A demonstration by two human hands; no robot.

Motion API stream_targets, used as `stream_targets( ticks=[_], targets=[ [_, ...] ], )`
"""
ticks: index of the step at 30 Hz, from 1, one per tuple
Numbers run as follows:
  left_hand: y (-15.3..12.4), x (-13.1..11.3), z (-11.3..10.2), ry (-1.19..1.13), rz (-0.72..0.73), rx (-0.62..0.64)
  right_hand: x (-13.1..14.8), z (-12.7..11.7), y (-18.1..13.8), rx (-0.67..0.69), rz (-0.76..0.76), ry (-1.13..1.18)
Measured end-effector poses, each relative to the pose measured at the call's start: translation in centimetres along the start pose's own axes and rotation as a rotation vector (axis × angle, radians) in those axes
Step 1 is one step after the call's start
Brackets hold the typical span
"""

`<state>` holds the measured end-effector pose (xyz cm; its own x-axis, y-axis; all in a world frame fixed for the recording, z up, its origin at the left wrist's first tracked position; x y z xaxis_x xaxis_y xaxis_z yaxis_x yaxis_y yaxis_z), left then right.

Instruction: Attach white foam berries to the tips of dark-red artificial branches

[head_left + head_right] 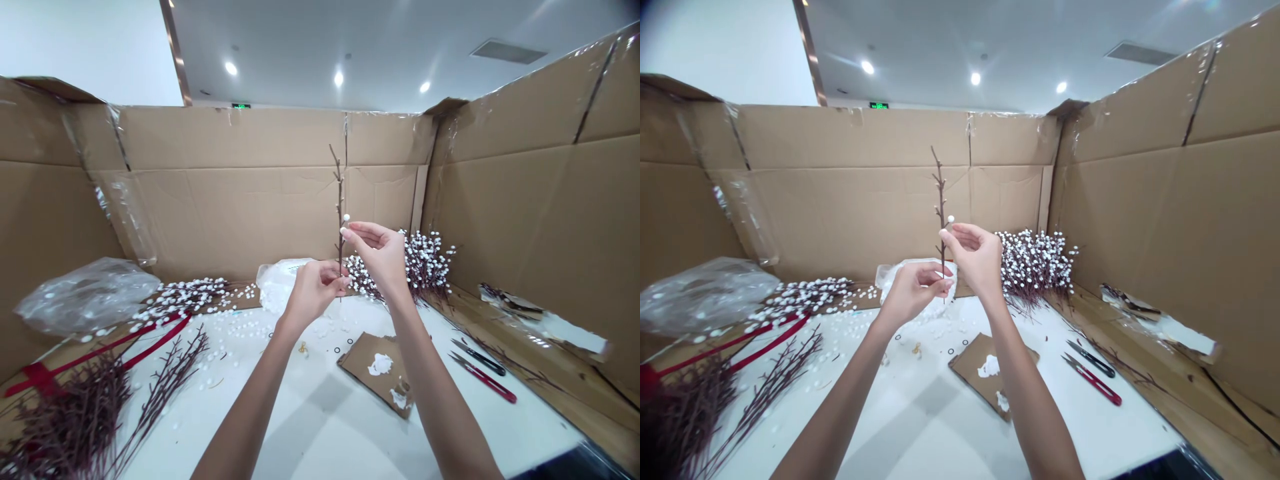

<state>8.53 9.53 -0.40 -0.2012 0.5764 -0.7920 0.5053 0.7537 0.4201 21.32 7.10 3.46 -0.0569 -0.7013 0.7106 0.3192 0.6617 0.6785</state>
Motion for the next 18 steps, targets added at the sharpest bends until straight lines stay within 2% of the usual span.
stream_targets(
  ticks=[4,8,13,18],
  targets=[
    [0.2,0.3,-0.1,-0.072,-0.001,0.025,-0.2,-0.3,0.3,0.02,0.009,0.064],
    [0.3,0.6,0.5,-0.088,0.005,0.089,-0.9,-0.1,0.4,0.062,0.101,0.182],
    [0.3,0.7,1.1,0.006,0.016,0.092,-0.7,0.0,0.2,0.034,0.119,0.27],
    [0.5,1.0,1.7,0.061,0.048,0.105,-0.4,0.1,0.2,0.022,0.1,0.254]
  ],
)
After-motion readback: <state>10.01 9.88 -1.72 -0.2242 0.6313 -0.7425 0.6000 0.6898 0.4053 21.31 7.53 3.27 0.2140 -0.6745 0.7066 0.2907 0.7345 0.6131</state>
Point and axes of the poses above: each hand's wrist, its own y-axis towards the middle knuckle, its own z-axis out of the palm, x = y × z, the point moved 7 cm from there along y, towards the middle knuckle, and after that the axes turned 5 degrees about x, right-handed, at the moved point
